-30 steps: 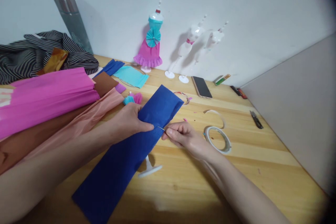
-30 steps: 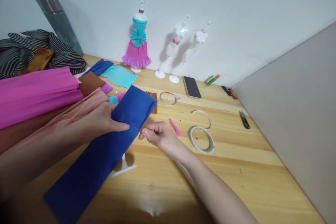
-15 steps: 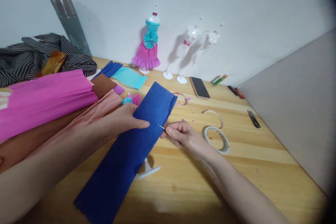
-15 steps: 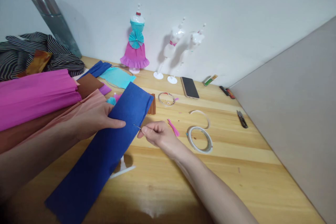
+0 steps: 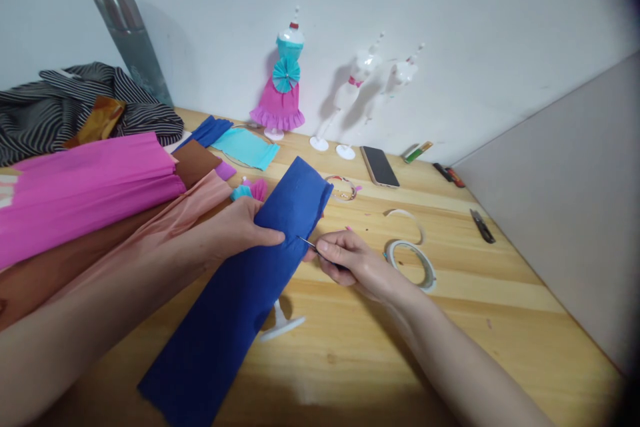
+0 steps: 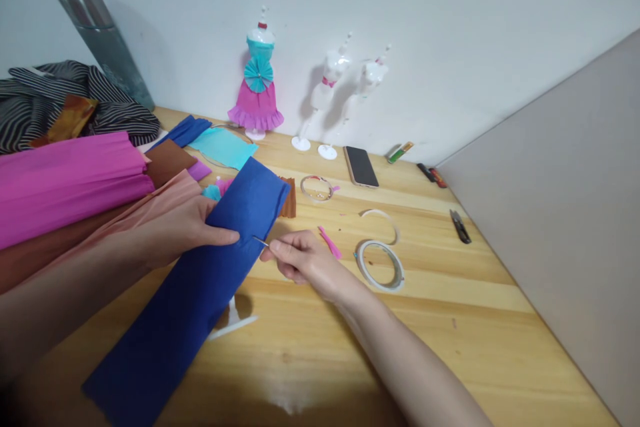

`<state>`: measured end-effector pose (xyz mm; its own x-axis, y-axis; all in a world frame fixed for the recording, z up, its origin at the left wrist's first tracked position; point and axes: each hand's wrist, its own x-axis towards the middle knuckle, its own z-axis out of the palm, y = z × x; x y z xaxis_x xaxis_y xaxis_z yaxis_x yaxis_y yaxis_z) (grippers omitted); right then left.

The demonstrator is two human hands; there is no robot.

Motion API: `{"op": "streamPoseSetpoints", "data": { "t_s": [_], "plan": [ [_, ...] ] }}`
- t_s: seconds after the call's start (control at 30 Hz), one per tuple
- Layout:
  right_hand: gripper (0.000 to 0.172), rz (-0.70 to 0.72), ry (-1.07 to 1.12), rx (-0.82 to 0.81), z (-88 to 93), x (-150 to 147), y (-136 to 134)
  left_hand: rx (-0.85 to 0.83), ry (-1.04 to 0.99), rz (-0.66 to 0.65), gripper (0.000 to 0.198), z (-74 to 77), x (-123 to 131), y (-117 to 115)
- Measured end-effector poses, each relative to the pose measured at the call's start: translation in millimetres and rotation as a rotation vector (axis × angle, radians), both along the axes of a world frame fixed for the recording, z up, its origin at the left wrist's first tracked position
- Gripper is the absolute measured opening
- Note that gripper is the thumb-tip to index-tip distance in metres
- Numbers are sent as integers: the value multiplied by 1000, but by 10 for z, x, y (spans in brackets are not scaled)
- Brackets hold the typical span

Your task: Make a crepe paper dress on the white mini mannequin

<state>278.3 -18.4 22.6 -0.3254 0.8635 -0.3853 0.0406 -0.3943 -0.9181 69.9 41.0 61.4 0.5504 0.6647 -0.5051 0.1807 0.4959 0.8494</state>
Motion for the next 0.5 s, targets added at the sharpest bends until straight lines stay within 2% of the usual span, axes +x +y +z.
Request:
{"op": "streamPoseSetpoints", "data": {
  "t_s": [0.2,0.5],
  "plan": [
    [42,0,-22,-3,25,11,13,11,11,8,22,14,8,-5],
    [34,36,59,18,43,-5,0,74,-17,-76,23,-120,20,-47]
  ]
}}
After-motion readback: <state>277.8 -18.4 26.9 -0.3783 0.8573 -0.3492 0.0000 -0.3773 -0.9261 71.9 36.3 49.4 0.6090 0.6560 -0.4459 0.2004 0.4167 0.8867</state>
